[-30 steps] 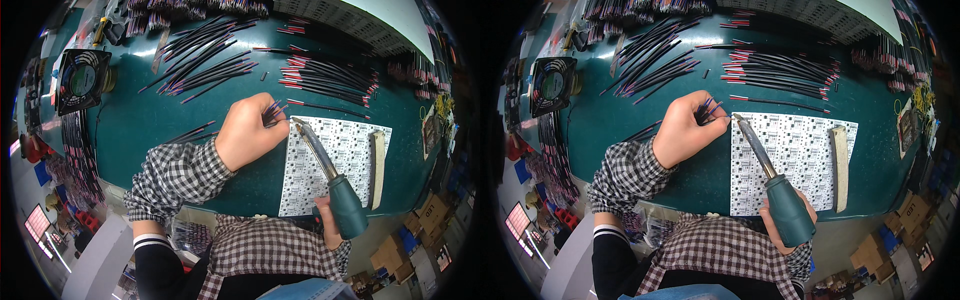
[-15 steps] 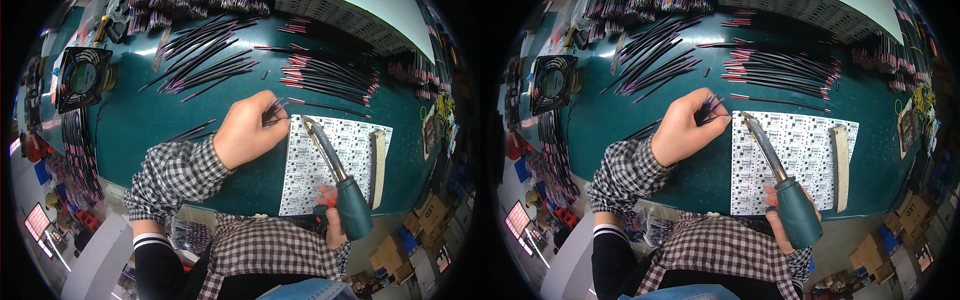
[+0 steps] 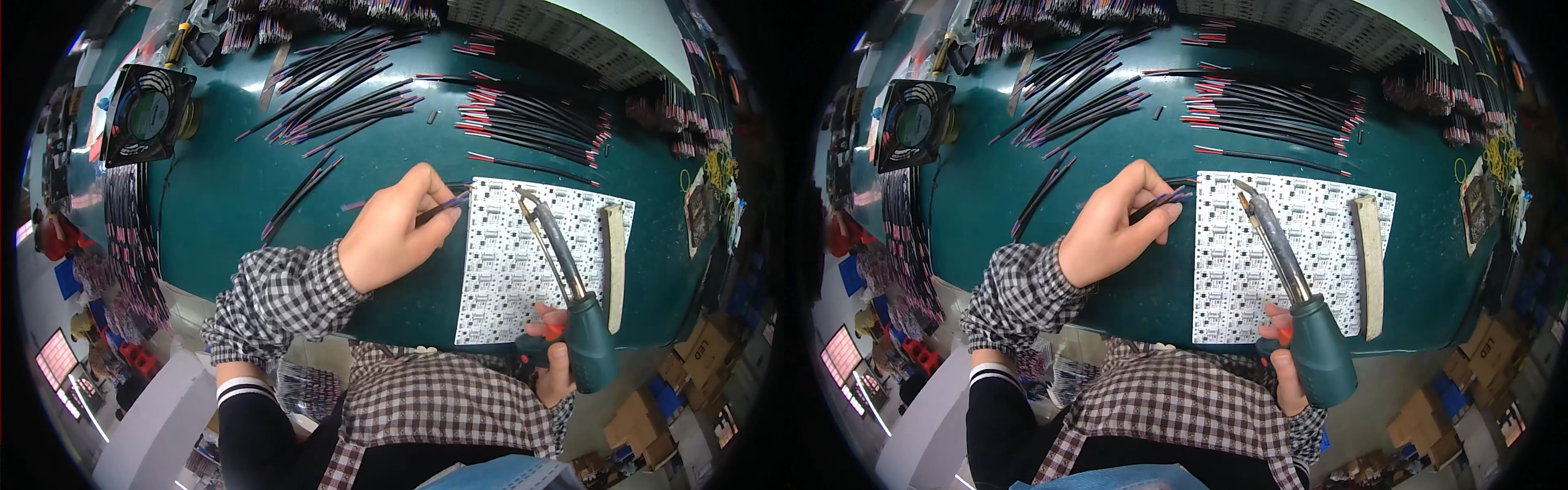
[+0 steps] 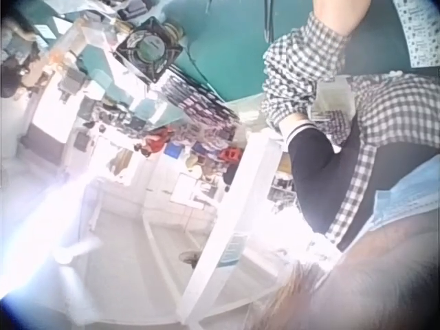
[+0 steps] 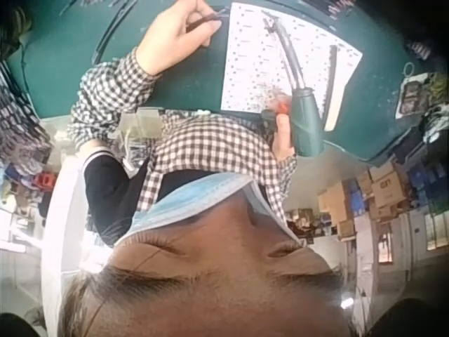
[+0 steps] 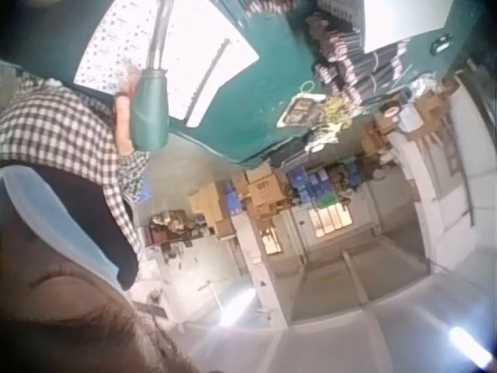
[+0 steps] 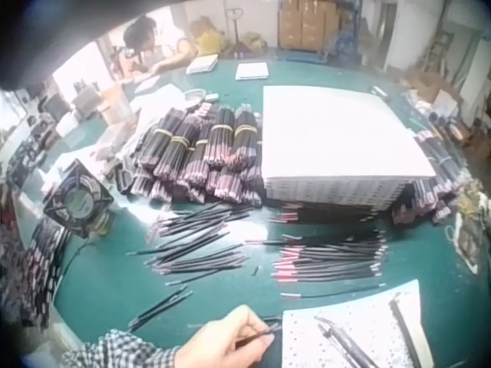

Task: The person solders black wires onto a large circuit board using a soldering iron.

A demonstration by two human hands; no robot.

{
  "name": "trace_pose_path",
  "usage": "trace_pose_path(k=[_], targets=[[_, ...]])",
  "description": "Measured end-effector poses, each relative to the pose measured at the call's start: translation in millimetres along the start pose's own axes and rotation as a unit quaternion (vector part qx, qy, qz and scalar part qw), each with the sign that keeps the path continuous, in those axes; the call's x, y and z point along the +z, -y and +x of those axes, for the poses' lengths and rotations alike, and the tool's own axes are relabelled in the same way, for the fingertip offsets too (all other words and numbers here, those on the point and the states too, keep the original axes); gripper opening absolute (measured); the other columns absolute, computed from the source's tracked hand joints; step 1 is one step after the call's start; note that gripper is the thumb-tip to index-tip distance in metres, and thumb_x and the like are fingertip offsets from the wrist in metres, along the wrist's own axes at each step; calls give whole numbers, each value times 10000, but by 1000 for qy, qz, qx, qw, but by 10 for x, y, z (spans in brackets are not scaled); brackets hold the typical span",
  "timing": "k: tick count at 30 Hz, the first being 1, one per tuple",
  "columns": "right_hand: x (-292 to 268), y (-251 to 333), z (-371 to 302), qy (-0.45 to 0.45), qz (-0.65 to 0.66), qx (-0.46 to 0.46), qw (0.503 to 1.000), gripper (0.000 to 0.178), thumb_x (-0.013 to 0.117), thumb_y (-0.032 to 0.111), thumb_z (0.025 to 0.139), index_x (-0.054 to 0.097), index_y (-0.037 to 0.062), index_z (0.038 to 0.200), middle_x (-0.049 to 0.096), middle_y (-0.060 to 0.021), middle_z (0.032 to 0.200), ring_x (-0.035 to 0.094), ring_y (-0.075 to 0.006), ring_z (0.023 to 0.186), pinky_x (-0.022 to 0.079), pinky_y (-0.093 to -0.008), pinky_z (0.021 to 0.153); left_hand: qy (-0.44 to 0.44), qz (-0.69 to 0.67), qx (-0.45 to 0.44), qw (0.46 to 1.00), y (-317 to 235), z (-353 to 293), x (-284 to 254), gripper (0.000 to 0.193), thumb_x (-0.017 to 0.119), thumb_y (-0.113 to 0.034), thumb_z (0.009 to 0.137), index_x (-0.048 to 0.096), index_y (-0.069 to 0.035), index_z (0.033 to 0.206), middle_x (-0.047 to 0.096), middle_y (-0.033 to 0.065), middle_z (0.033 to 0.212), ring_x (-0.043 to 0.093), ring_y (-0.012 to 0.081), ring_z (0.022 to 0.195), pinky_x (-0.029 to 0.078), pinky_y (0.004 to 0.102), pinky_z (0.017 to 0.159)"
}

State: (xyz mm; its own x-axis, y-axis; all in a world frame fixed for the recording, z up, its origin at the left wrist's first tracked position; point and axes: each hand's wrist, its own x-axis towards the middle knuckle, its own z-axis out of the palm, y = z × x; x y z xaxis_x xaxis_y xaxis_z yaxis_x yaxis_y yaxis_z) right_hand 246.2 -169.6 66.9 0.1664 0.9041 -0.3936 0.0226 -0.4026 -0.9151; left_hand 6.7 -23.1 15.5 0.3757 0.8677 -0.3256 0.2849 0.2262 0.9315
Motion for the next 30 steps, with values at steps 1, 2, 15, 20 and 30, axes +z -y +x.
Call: trace_pose_path(k=[1,2,15,20,30], targets=[[-14,-6,-16,-1,1,0,1000,514,605,330,949,499,-80,1239,588,-180,1102,650,-307,1005,582,-388,805,-3,-11,5,1000,63,9,15,137,643,-47,916,534,20,965,611,-1,734,562,46,698,438,219,607],[-30,-15,-26,10,-8,4,1000,532,598,351,954,489,-73,1256,581,-182,1133,642,-302,1037,578,-379,817,-3,-9,5,1000,80,-2,6,137,643,-47,916,534,20,965,611,-1,734,562,46,698,438,219,607],[-171,-144,-63,83,-59,-21,995,527,715,102,878,457,-67,1305,648,-167,1060,671,-232,970,569,-353,847,-10,43,-56,997,40,102,51,149,695,-81,810,626,46,845,646,39,784,568,62,735,483,235,681],[-241,-269,-11,141,-135,-117,974,458,709,41,859,507,-73,1253,661,-172,1012,685,-228,905,571,-343,811,-5,41,-64,997,29,104,50,143,687,-73,803,627,48,852,650,46,793,576,69,743,491,242,689],[-157,-272,-58,96,-79,-50,991,485,726,10,842,504,-69,1266,683,-127,977,678,-195,909,546,-326,841,-12,46,-56,997,24,95,51,157,700,-73,809,605,49,834,656,53,798,570,67,749,492,248,689]])
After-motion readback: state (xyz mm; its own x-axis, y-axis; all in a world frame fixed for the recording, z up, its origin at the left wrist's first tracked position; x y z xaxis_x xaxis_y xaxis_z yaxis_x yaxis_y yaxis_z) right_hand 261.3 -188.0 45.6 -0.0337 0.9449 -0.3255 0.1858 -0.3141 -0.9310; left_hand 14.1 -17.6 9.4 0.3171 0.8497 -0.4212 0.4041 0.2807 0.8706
